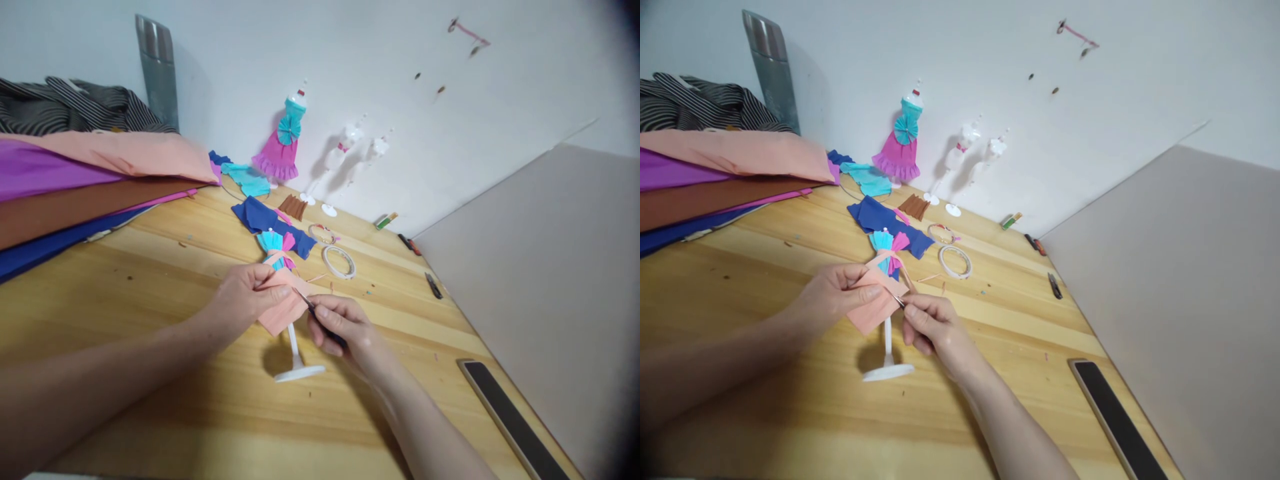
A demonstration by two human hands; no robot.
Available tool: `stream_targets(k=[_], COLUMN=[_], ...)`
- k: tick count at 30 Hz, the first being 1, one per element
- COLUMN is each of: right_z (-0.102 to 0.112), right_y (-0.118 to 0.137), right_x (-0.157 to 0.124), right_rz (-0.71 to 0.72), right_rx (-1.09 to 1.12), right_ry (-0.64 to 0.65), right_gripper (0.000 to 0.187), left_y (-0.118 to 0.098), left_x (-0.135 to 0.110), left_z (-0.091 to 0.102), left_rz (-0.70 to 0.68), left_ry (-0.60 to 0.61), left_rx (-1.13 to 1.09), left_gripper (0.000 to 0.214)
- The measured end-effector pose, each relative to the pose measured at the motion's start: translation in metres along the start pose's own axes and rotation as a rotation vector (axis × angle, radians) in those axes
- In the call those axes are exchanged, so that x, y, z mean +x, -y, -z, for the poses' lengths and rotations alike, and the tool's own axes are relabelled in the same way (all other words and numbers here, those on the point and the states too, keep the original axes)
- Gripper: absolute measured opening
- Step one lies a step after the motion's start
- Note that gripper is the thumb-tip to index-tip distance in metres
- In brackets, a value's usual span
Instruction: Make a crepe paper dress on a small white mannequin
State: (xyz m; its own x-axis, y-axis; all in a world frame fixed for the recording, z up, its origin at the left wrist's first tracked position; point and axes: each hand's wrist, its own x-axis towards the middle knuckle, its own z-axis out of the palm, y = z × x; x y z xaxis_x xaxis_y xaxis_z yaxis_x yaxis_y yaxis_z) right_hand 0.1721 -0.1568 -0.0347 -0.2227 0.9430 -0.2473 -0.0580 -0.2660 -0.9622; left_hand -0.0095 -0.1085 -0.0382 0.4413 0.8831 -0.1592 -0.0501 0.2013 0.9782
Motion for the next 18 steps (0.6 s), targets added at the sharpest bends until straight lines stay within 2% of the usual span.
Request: stream_targets(k=[7,12,18], right_z=[-0.0039,-0.0053,-0.0059], right_y=[0.0005,-0.0031,-0.0065], right_x=[-0.0001,0.0015,0.0022], right_rz=[0.000,0.012,0.051], right_rx=[-0.046,-0.053,-0.022], right_ry=[-0.003,0.005,0.013], right_gripper=[0.038,0.040,0.036], left_y=[0.0025,0.0040,0.0063], left_x=[-0.0026,-0.0025,-0.0015], left_z=[-0.0009,-0.0026,-0.0033], left_rz=[-0.055,-0.023,0.027], left_ry=[-0.001,0.030,0.002], left_rx=[0.064,0.022,-0.002], left_gripper=[0.015,0.017,0.018])
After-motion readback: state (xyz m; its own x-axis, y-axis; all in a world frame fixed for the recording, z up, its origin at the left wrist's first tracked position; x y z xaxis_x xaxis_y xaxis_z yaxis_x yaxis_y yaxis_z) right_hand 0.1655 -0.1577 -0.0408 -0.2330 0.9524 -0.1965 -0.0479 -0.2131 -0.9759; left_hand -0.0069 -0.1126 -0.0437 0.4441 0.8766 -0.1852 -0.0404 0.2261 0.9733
